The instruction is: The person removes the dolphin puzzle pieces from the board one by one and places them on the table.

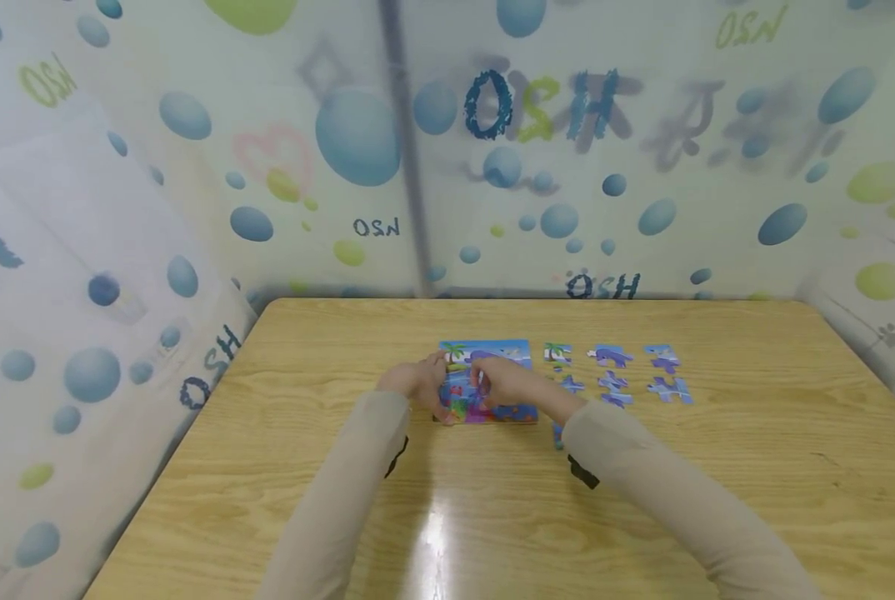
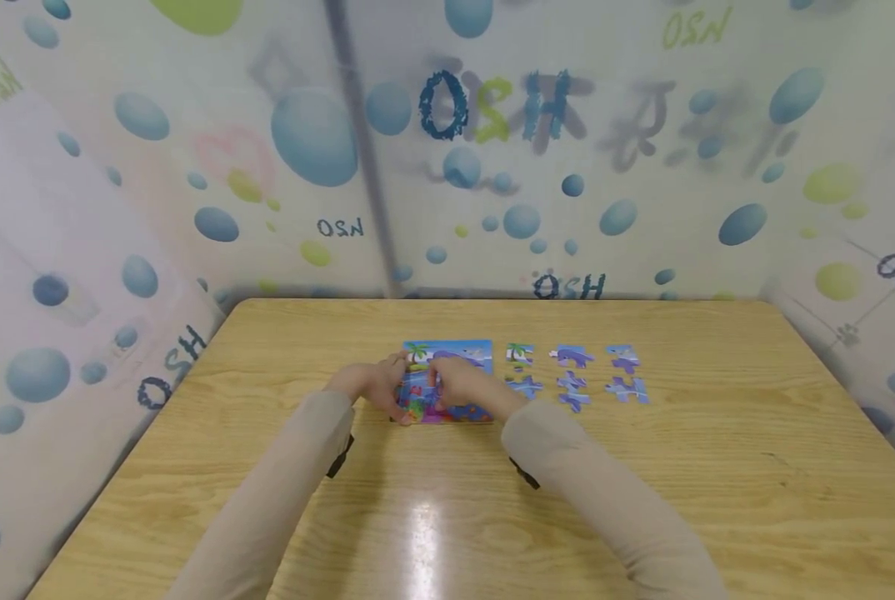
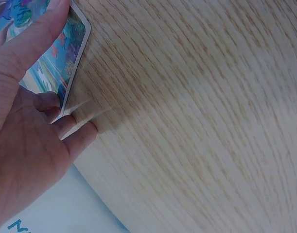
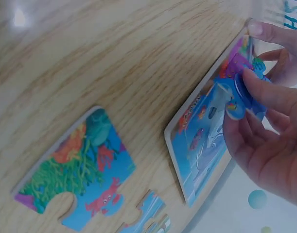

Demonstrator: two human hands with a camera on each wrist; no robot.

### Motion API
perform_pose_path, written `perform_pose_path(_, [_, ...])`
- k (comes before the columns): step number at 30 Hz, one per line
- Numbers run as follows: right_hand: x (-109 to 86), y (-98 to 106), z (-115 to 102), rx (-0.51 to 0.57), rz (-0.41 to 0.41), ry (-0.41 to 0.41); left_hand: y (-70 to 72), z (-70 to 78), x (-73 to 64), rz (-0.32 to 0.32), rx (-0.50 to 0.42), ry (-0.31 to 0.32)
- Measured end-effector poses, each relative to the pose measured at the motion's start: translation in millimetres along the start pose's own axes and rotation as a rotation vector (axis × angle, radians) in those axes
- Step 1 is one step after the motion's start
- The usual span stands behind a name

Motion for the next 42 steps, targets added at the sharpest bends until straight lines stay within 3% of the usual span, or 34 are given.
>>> perform_pose_path(7, [-8.4, 8.0, 2.9, 0.11, -0.032, 0.067, -0.5, 0.4, -0.6, -0.012, -0.013, 0.007])
perform_pose_path(15, [-17.9, 17.6, 17.6, 0.161, -0.038, 0.009, -0.3, -0.5, -2.6, -0.001, -0.044, -0.004])
perform_pose_path(20, [-23.7, 20.8, 31.2, 0.181, -0.047, 0.024, -1.1, -0.2, -3.4, -0.015, -0.047, -0.007])
perform_pose_path(34, [-49.2, 29.0, 70.2, 0.181, -0.053, 0.056, -0.9, 2.2, 0.9, -0.011, -0.057, -0.027])
perform_pose_path(42, [-69.7, 41.9, 88.6, 0.163, -0.105, 0.01, 2.0, 1.7, -1.1, -0.012, -0.054, -0.031])
Point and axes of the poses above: each hand's wrist, its own x-axis towards the middle knuckle, its own y-axis out of the back of the hand, z = x × y, the point moved 1 cm from there along x, towards the middle knuckle, and after that the axes turned 4 degrees about -x, right-handed, at the moved point
